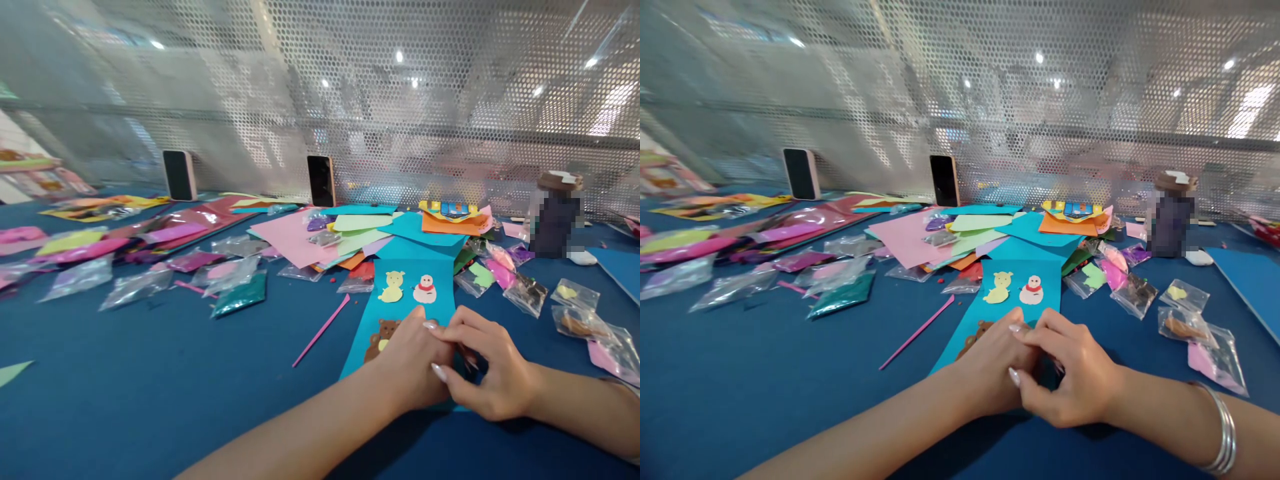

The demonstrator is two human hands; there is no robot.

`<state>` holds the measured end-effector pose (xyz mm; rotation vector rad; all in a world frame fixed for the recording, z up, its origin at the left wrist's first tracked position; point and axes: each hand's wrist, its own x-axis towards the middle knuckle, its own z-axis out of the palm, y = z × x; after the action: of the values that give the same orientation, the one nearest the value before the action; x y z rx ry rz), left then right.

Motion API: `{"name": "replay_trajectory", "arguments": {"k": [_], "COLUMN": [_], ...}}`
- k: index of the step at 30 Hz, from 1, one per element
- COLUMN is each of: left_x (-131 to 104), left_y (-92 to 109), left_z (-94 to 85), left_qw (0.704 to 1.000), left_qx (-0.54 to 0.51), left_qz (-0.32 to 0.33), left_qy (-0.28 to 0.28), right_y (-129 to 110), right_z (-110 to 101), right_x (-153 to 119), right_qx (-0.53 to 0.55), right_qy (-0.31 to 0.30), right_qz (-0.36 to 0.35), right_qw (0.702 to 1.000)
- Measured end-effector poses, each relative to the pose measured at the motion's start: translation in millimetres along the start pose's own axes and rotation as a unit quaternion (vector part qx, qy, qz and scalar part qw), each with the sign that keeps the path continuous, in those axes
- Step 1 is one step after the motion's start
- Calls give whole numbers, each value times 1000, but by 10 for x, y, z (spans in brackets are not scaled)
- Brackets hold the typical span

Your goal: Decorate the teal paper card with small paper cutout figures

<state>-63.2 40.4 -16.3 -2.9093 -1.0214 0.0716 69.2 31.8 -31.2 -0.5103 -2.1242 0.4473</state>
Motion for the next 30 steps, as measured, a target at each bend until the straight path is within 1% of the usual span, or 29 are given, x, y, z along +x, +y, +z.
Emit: {"name": "replay_trajectory", "arguments": {"k": [4, 7, 11, 13, 16, 18, 21, 24, 27, 30], "left_x": [5, 1, 4, 12, 18, 12, 3, 8, 19, 17], "left_y": [6, 0, 1, 7, 10, 4, -6, -2, 10, 12], "left_z": [7, -1, -43, -52, -39, -27, -24, -35, -43, -47], "left_qw": [1000, 1000, 1000, 1000, 1000, 1000, 1000, 1000, 999, 1000], "left_qx": [14, 1, -12, 0, 12, 6, 1, 1, 23, 17], "left_qz": [14, 3, -10, -2, 11, 7, 0, -3, 12, 20], "left_qy": [11, 17, -13, -22, -10, 2, 0, -10, -18, -4], "right_y": [8, 6, 4, 11, 21, 17, -1, -13, -14, -10], "right_z": [-1, -4, 12, 15, 7, 1, 6, 17, 18, 10], "right_x": [-3, -9, -10, -10, -14, -17, -14, 1, 17, 17], "right_qx": [0, -5, -23, -24, -37, -49, -59, -49, -19, -8], "right_qy": [-3, 1, 7, 11, 9, 6, 13, 22, 26, 29], "right_qz": [-12, -6, -15, -24, -31, -30, -32, -21, -15, -10], "right_qw": [1000, 1000, 1000, 999, 999, 998, 998, 998, 999, 1000]}}
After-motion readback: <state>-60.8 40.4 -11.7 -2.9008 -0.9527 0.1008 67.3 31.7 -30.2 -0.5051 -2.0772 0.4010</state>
